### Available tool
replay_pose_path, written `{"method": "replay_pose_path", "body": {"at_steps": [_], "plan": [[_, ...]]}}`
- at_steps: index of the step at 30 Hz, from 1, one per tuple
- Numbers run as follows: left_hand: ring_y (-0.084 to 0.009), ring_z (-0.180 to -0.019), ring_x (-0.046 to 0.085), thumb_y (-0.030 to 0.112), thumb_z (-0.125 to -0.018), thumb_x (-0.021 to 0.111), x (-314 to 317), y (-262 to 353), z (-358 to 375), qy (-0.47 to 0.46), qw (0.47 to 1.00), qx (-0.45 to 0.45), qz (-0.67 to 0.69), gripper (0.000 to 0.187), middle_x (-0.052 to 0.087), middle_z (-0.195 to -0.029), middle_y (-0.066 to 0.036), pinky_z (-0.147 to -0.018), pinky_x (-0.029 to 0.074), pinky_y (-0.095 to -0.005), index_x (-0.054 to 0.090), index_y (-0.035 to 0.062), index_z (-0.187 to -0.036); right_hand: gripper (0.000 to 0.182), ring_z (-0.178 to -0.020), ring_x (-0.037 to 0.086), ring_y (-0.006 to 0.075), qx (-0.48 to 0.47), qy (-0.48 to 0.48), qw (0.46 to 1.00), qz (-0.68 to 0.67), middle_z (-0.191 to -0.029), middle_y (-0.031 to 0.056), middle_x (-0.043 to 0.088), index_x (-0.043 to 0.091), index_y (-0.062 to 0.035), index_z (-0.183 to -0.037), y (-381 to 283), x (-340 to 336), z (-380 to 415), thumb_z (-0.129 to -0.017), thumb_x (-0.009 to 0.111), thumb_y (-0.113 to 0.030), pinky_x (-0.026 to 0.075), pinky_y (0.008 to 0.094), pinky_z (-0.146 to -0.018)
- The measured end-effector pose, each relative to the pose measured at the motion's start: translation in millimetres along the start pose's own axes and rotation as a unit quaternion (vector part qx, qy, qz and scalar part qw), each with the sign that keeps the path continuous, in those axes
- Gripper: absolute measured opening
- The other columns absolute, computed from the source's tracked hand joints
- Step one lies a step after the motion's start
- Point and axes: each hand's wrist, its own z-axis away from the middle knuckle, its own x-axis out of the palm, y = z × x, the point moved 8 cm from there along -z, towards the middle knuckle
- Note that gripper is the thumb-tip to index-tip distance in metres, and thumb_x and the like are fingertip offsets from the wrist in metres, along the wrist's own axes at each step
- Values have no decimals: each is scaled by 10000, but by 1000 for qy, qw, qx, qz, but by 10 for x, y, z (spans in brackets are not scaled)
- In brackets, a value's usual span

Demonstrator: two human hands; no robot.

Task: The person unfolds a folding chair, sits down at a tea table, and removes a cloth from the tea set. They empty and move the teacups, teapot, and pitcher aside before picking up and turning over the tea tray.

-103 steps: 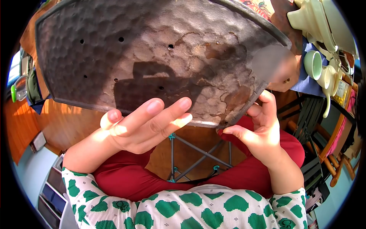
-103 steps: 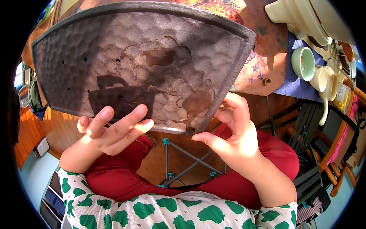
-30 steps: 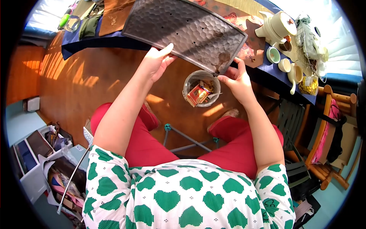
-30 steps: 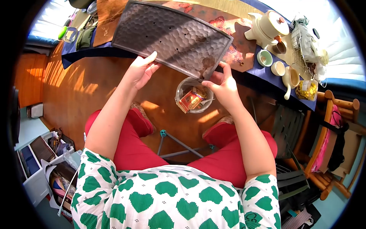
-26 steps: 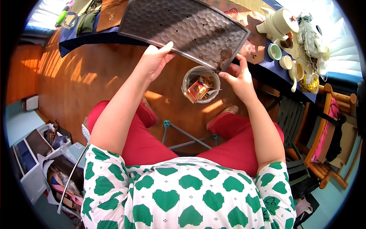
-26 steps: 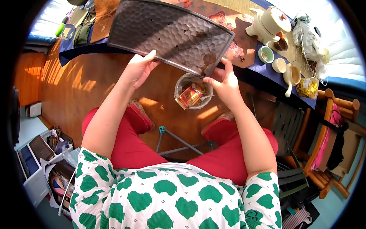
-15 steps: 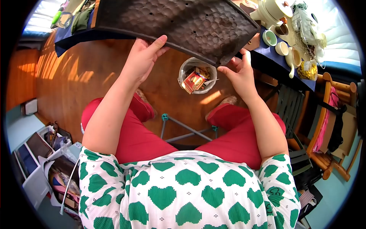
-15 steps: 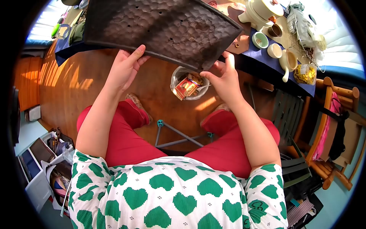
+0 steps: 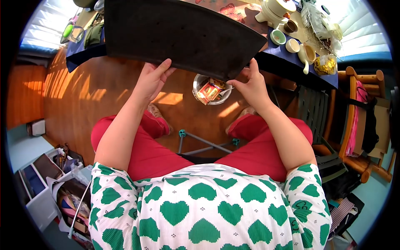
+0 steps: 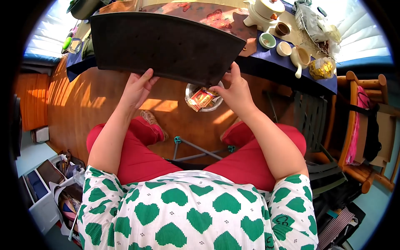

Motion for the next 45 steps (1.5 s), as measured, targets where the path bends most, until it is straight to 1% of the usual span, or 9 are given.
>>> {"method": "replay_pose_path", "body": {"at_steps": [9, 21, 28, 30, 31, 33, 39, 42, 45], "plan": [[-200, -1239, 552, 24, -973, 596, 28, 82, 22, 0, 1000, 6, -29, 410, 571, -1337, -52, -1047, 467, -385, 479, 85, -1361, 844, -1011, 678, 368, 45, 30, 997, 54, -1038, 187, 706, 352, -49, -1364, 42, -77, -15, -697, 868, -98, 539, 401, -837], [-182, -1183, 588, 30, -960, 625, -44, 108, 13, 1, 1000, 10, -17, 343, 618, -1255, -42, -1017, 489, -376, 557, 83, -1292, 794, -1029, 664, 379, -37, 14, 995, 95, -1099, 204, 677, 334, -48, -1376, -38, -64, -13, -756, 828, -86, 532, 414, -839], [-149, -1113, 607, 48, -939, 665, -232, -3, -47, -22, 999, -17, -35, 284, 649, -1161, -29, -976, 501, -335, 616, 64, -1218, 427, -968, 685, 221, 17, -76, 997, 2, -1026, 151, 706, 501, 1, -1264, 118, -39, -66, -877, 674, 46, 539, 346, -839], [-130, -1084, 604, 73, -924, 694, -379, -47, -61, 24, 982, -41, -185, 286, 654, -1130, -17, -960, 496, -310, 631, 51, -1202, 349, -992, 658, 172, -19, -83, 995, -43, -1055, 127, 696, 547, 19, -1225, 243, 12, -66, -893, 633, 87, 537, 329, -854], [-120, -1069, 603, 85, -917, 709, -425, -48, -65, 46, 964, -51, -258, 289, 657, -1115, -11, -953, 494, -298, 639, 45, -1194, 348, -1013, 648, 170, -35, -71, 996, -51, -1073, 122, 686, 550, 19, -1226, 261, -4, -71, -894, 626, 95, 536, 329, -865], [-112, -1054, 595, 104, -902, 732, -302, 17, 8, 43, 963, -39, -263, 325, 655, -1107, -5, -942, 484, -283, 636, 35, -1205, 349, -1053, 627, 167, -68, -48, 994, -67, -1109, 114, 666, 557, 19, -1228, 236, -46, -74, -896, 612, 110, 532, 330, -887], [-101, -1036, 570, 131, -891, 755, -269, 154, 46, 20, 952, -15, -306, 361, 649, -1101, -3, -919, 463, -275, 631, 25, -1213, 351, -1097, 612, 176, -25, -76, 993, -91, -1151, 116, 639, 561, 16, -1226, 119, -27, 26, -896, 591, 130, 519, 333, -923], [-98, -1015, 567, 133, -879, 770, -344, 162, 48, 3, 962, -2, -275, 360, 646, -1086, 3, -904, 468, -278, 634, 26, -1194, 320, -1055, 640, 227, -48, -77, 995, -52, -1129, 134, 638, 579, 13, -1204, 2, -24, 77, -897, 610, 100, 518, 343, -897], [-96, -985, 568, 133, -850, 800, -380, 173, 76, 17, 961, -21, -276, 343, 646, -1056, 14, -889, 471, -278, 654, 27, -1142, 286, -1014, 646, 180, -132, -66, 985, 91, -1111, 129, 661, 590, 36, -1198, -27, -38, 111, -914, 626, 51, 526, 325, -863]]}}
